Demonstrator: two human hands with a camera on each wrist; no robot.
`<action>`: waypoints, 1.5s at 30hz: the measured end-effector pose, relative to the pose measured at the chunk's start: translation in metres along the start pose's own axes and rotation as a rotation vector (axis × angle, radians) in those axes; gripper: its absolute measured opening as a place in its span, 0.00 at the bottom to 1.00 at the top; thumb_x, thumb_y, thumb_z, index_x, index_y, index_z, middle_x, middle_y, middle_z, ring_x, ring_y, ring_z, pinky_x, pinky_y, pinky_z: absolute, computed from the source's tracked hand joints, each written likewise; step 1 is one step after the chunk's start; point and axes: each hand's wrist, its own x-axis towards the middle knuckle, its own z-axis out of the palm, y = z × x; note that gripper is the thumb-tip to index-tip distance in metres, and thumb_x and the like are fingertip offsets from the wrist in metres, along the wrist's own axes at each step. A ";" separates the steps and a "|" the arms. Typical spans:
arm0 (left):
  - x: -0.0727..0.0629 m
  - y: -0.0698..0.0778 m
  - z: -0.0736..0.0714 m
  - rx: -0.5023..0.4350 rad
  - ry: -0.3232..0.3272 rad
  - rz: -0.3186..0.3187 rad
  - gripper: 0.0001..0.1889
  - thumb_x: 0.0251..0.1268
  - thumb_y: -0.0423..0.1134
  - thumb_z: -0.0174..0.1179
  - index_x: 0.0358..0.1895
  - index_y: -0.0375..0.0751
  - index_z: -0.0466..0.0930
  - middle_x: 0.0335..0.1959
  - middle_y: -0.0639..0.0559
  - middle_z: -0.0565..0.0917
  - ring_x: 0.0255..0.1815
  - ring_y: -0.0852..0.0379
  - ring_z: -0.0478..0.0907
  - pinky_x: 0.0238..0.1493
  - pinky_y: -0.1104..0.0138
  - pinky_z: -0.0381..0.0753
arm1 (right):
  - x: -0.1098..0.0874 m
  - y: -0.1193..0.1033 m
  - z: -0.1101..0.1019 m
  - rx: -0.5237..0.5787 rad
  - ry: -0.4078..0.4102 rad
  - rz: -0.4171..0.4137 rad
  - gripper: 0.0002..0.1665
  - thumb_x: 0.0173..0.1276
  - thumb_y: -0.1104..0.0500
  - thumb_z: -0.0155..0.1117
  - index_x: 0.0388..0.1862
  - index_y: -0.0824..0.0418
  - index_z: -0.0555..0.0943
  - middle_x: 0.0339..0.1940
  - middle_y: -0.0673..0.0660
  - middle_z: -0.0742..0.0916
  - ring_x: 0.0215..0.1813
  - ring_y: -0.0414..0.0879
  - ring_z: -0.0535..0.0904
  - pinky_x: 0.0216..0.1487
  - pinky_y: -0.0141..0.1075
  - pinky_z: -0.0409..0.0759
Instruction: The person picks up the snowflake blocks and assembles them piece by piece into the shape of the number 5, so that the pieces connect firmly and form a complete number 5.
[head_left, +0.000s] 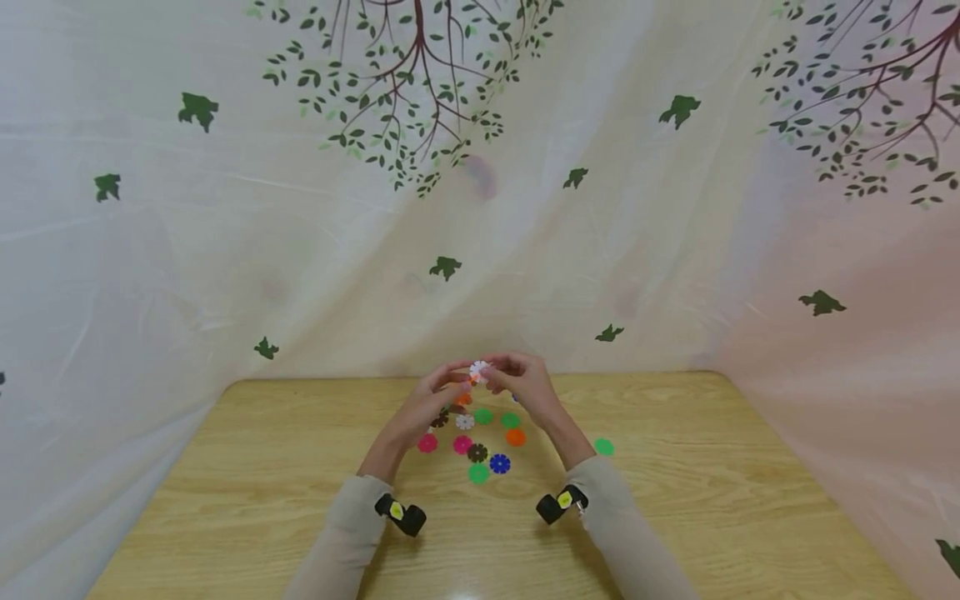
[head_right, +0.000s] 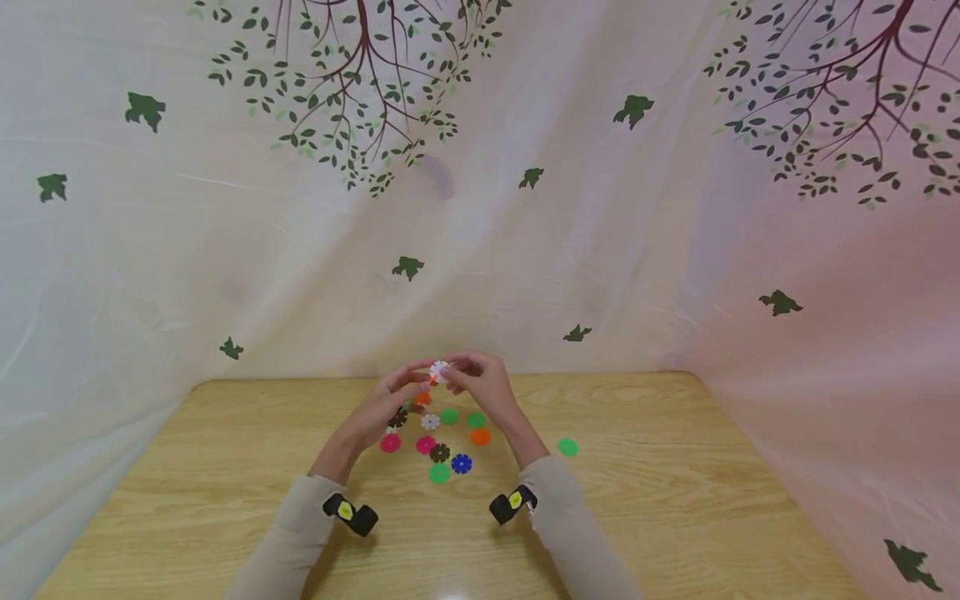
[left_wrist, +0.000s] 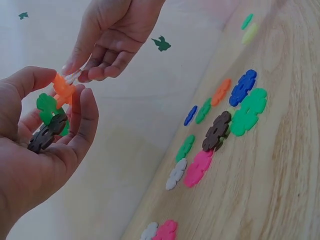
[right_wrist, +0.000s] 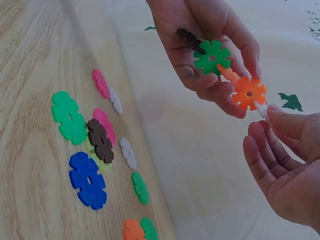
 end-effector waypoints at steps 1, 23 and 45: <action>0.000 0.000 -0.001 -0.007 0.010 -0.001 0.23 0.81 0.44 0.52 0.74 0.47 0.67 0.67 0.38 0.73 0.59 0.47 0.76 0.59 0.55 0.83 | 0.000 0.000 -0.001 -0.006 -0.011 -0.004 0.15 0.72 0.63 0.67 0.54 0.70 0.85 0.38 0.65 0.89 0.34 0.45 0.85 0.41 0.40 0.89; -0.001 0.000 -0.016 -0.058 0.143 -0.006 0.24 0.80 0.41 0.53 0.74 0.47 0.69 0.63 0.42 0.75 0.53 0.54 0.76 0.49 0.64 0.82 | -0.021 0.014 -0.050 -0.449 -0.595 -0.116 0.12 0.69 0.66 0.69 0.48 0.72 0.85 0.36 0.61 0.90 0.38 0.41 0.84 0.46 0.32 0.84; -0.003 0.000 -0.016 -0.075 0.165 -0.016 0.23 0.79 0.42 0.54 0.74 0.50 0.70 0.60 0.46 0.76 0.50 0.56 0.76 0.50 0.62 0.82 | -0.050 0.034 -0.123 -0.598 -0.699 0.000 0.21 0.56 0.61 0.81 0.50 0.61 0.87 0.48 0.59 0.87 0.48 0.52 0.79 0.50 0.43 0.81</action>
